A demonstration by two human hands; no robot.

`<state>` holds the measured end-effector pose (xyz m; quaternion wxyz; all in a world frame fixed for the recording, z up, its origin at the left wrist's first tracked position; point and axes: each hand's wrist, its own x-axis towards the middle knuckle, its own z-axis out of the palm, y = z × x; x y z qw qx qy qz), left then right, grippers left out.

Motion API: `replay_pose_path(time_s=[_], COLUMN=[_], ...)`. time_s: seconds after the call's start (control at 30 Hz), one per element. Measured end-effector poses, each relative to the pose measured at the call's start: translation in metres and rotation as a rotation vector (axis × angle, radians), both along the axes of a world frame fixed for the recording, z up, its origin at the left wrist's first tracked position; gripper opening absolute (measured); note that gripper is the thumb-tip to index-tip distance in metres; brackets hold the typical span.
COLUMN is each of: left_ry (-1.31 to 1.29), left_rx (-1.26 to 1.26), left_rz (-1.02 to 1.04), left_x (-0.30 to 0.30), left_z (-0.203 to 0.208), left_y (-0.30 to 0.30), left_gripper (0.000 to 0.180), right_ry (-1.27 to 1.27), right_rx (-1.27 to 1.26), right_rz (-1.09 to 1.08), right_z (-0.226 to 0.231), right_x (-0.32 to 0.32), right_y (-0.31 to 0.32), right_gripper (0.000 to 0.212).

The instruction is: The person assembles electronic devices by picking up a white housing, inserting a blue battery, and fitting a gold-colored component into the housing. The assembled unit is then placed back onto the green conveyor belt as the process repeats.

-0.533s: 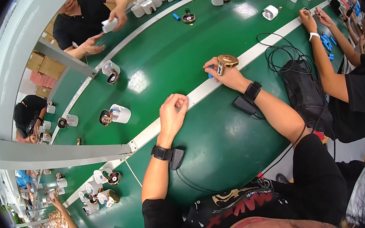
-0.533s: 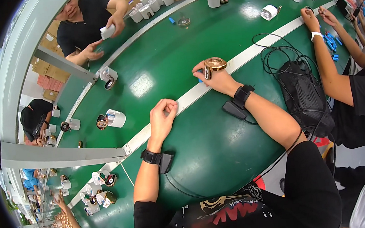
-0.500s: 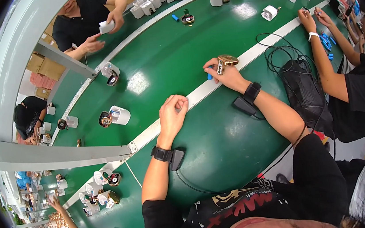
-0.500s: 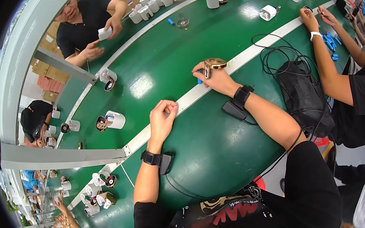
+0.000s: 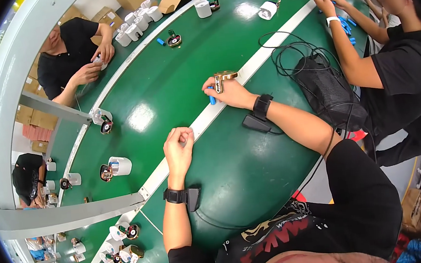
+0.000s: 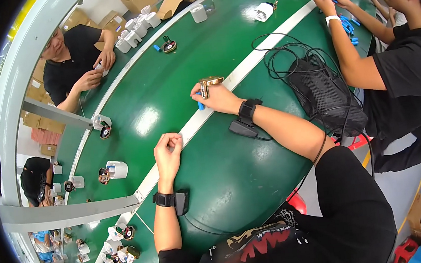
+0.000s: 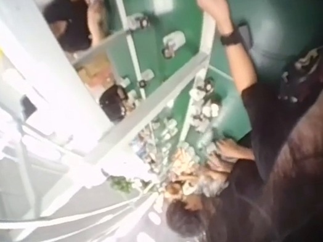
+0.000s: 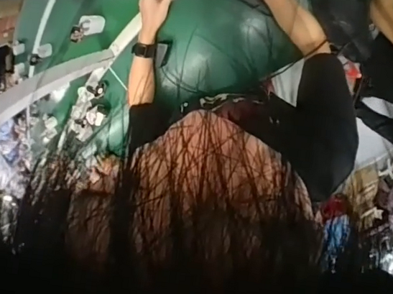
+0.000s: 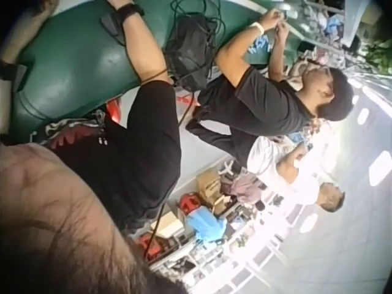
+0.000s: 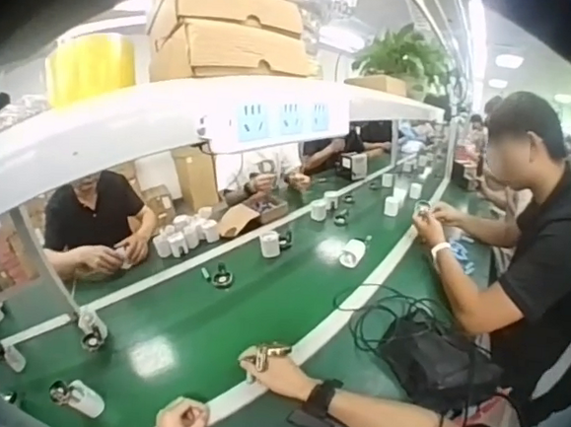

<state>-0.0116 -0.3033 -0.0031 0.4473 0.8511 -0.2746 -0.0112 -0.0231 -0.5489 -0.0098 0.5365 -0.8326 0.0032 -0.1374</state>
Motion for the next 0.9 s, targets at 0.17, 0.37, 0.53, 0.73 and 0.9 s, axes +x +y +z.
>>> replay_pose_path(time_s=[0.17, 0.37, 0.53, 0.73, 0.9], left_ry=[-0.013, -0.018, -0.029, -0.039, -0.027], left_rx=[0.006, 0.026, 0.035, 0.039, 0.045], left_rz=[-0.001, 0.011, 0.02, 0.005, 0.029], left_x=[0.0, -0.002, 0.001, 0.001, 0.0], left_z=[-0.001, 0.001, 0.002, -0.002, 0.002], left_y=[-0.001, -0.002, 0.002, -0.003, 0.0], left_gripper=[0.005, 0.006, 0.005, 0.005, 0.006], right_ry=[-0.177, -0.344, -0.225, -0.107, 0.032], right_rx=[0.249, 0.493, 0.35, -0.248, -0.315], right_rz=[-0.073, -0.745, -1.241, -0.987, -1.094], right_z=[-0.023, 0.004, 0.006, -0.044, -0.037], right_x=[0.021, 0.079, 0.107, 0.1, 0.11], right_y=[-0.018, -0.13, -0.236, -0.299, -0.306], right_gripper=[0.018, 0.027, 0.036, 0.048, 0.048])
